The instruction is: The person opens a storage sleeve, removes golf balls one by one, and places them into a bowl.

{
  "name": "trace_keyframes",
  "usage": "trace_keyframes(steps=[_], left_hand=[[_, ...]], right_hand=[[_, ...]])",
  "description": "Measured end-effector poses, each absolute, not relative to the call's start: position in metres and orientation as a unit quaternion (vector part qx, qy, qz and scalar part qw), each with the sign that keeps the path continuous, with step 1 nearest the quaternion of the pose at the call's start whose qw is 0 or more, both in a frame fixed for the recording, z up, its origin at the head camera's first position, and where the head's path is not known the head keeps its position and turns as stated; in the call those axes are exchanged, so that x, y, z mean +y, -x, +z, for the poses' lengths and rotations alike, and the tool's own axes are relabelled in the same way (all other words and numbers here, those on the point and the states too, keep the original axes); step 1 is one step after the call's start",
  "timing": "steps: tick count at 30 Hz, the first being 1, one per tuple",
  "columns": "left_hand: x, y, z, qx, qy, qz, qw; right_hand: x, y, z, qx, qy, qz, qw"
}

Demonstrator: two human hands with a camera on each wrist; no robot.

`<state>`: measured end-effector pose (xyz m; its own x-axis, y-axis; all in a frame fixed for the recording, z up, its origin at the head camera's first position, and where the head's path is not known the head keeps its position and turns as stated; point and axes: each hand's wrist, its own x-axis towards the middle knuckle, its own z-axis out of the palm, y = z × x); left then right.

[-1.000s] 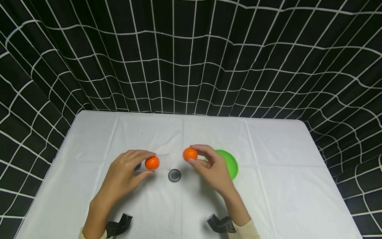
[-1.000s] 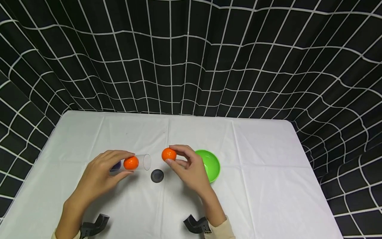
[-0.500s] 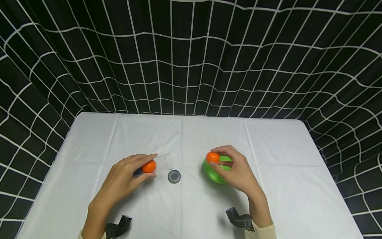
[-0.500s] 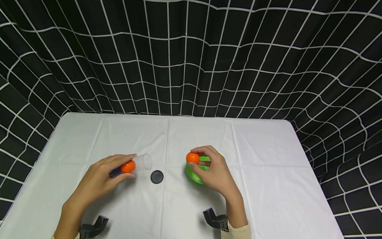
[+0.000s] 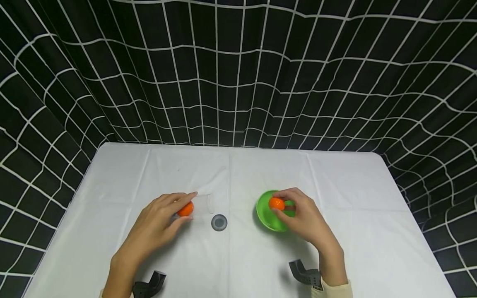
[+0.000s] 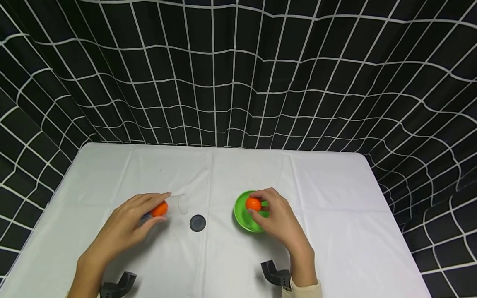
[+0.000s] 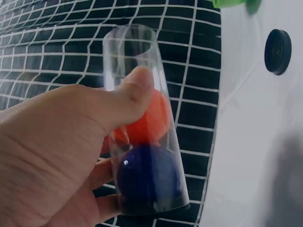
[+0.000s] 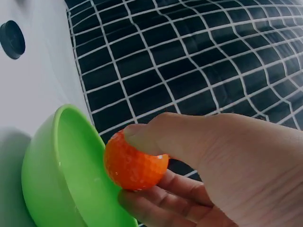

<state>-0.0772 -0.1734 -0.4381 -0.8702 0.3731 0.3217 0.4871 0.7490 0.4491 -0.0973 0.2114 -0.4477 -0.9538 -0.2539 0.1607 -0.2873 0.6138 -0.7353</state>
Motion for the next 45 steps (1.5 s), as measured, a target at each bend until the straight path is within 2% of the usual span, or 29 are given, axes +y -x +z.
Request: trace_keyframes(steps=[4,13,18,35,45], left_hand=[[-0.173,0.073,-0.438,-0.938,0.232,-0.238,0.102],[-0.171,0.073,-0.438,-0.933,0.238,-0.233,0.135],[-0.17,0.074,-0.437,-0.93,0.242,-0.239,0.14],[-0.167,0.073,-0.434,-0.92,0.267,-0.21,0.196],[-0.166,0.076,-0.432,-0.909,0.284,-0.202,0.231]], right_hand=[[0.211,0.097,-0.45,-0.908,-0.147,0.393,0.007],[0.209,0.098,-0.448,-0.9,-0.132,0.408,0.081],[0.186,0.096,-0.447,-0.868,-0.171,0.458,0.086],[0.126,0.091,-0.456,-0.786,-0.207,0.582,0.017],[0.102,0.087,-0.467,-0.751,-0.168,0.637,-0.046]])
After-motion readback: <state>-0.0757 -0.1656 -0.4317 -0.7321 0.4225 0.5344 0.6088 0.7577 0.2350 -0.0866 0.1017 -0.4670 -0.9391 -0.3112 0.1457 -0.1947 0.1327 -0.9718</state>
